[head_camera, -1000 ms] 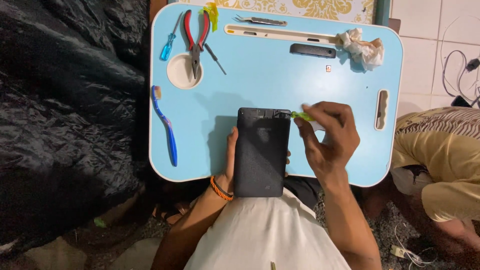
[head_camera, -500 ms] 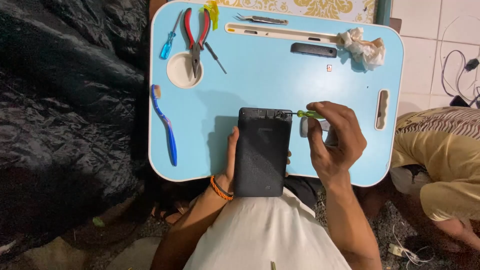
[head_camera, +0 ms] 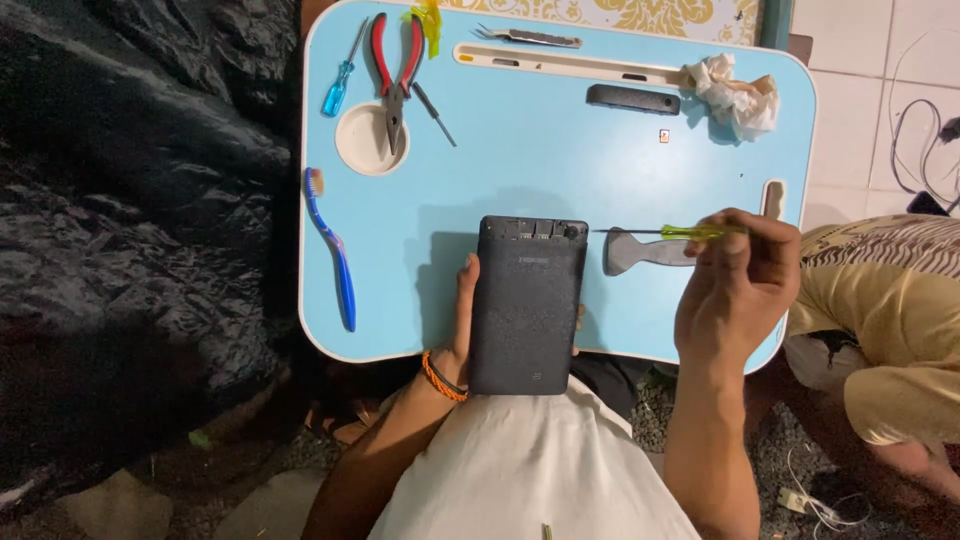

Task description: Using a precision screwdriver to remove multiple small screws from the back casing of an electronic device

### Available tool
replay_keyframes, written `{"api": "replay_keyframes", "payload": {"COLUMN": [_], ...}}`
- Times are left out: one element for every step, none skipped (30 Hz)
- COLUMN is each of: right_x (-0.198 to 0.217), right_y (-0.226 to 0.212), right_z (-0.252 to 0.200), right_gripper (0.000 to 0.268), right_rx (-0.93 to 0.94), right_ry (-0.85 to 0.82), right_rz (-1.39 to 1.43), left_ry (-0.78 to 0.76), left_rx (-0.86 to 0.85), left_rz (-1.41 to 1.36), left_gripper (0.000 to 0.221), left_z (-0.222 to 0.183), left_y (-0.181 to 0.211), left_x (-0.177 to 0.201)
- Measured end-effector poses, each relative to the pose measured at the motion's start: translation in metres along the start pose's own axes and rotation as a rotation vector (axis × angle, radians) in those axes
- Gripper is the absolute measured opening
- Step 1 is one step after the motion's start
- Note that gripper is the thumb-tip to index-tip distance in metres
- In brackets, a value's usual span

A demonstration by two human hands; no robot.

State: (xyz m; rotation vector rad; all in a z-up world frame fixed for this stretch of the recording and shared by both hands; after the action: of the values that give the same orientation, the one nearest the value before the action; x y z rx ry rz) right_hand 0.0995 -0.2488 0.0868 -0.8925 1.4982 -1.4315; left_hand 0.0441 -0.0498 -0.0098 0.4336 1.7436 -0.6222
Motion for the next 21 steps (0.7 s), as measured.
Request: {"api": "replay_keyframes", "payload": {"right_x": [0.012, 0.023, 0.029, 0.036, 0.043, 0.050, 0.055, 0.060, 0.062, 0.063, 0.063, 0.068, 0.074, 0.080, 0.079, 0.076, 0.073, 0.072, 0.069, 0.066, 0.064], "right_y": [0.009, 0.019, 0.021, 0.028, 0.036, 0.038, 0.046, 0.053, 0.054, 0.057, 0.060, 0.064, 0.070, 0.076, 0.074, 0.072, 0.071, 0.069, 0.067, 0.065, 0.062], "right_z": [0.001, 0.002, 0.002, 0.002, 0.002, 0.001, 0.000, -0.003, -0.005, -0.008, -0.011, -0.012, -0.014, -0.016, -0.016, -0.016, -0.016, -0.016, -0.015, -0.015, -0.014], "right_gripper": [0.025, 0.021, 0.021, 0.024, 0.027, 0.027, 0.021, 0.017, 0.017, 0.013, 0.011, 0.011, 0.020, 0.034, 0.034, 0.050, 0.066, 0.066, 0.062, 0.059, 0.059], "right_rx": [-0.077, -0.154, -0.155, -0.238, -0.320, -0.321, -0.400, -0.480, -0.483, -0.531, -0.579, -0.580, -0.607, -0.634, -0.634, -0.645, -0.655, -0.655, -0.653, -0.651, -0.650], "right_ry": [0.043, 0.086, 0.087, 0.112, 0.139, 0.141, 0.130, 0.122, 0.124, 0.103, 0.083, 0.084, 0.113, 0.141, 0.141, 0.108, 0.074, 0.076, 0.039, 0.002, 0.004], "right_rz": [0.036, 0.075, 0.076, 0.139, 0.203, 0.205, 0.246, 0.286, 0.287, 0.347, 0.407, 0.409, 0.404, 0.400, 0.402, 0.371, 0.340, 0.341, 0.346, 0.351, 0.352], "left_ry": [-0.005, -0.009, -0.008, -0.010, -0.012, -0.011, -0.005, 0.003, 0.006, 0.004, 0.002, 0.004, 0.006, 0.008, 0.009, 0.004, -0.002, -0.001, -0.009, -0.018, -0.017], "left_rx": [0.010, 0.019, 0.020, 0.017, 0.014, 0.015, 0.013, 0.011, 0.012, 0.005, -0.002, 0.000, 0.005, 0.010, 0.010, 0.008, 0.006, 0.008, 0.011, 0.014, 0.017], "left_rz": [0.008, 0.018, 0.018, 0.035, 0.051, 0.053, 0.059, 0.063, 0.063, 0.067, 0.071, 0.072, 0.051, 0.030, 0.032, 0.031, 0.030, 0.030, 0.031, 0.032, 0.033], "left_gripper": [0.102, 0.104, 0.104, 0.104, 0.104, 0.104, 0.103, 0.103, 0.103, 0.102, 0.101, 0.101, 0.101, 0.101, 0.101, 0.101, 0.101, 0.101, 0.101, 0.100, 0.100], "left_z": [0.000, 0.000, 0.000, 0.000, -0.001, -0.001, 0.000, -0.001, -0.001, -0.001, -0.001, -0.001, -0.001, -0.001, -0.001, -0.001, 0.000, -0.001, -0.001, -0.001, -0.001], "left_y": [-0.001, -0.001, -0.001, -0.001, -0.001, -0.001, -0.001, -0.001, -0.001, -0.001, -0.001, -0.001, -0.001, -0.001, -0.001, -0.002, -0.002, -0.002, -0.002, -0.002, -0.003], "left_x": [-0.001, -0.001, -0.002, -0.002, -0.003, -0.004, -0.005, -0.006, -0.006, -0.006, -0.007, -0.005, -0.003, -0.002, 0.000, 0.001, 0.002, 0.001, 0.000, -0.001, -0.005]}}
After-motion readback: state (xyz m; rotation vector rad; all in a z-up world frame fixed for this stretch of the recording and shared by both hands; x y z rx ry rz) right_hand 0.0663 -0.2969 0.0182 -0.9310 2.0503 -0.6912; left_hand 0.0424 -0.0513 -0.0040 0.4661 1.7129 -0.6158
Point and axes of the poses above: each hand's wrist, its own z-axis towards the middle knuckle, its own x-axis out of the back of the hand, y = z × x, the point moved 7 cm from there along z, towards the middle knuckle, and after that the axes turned 9 degrees about -x, right-handed, at the moved point
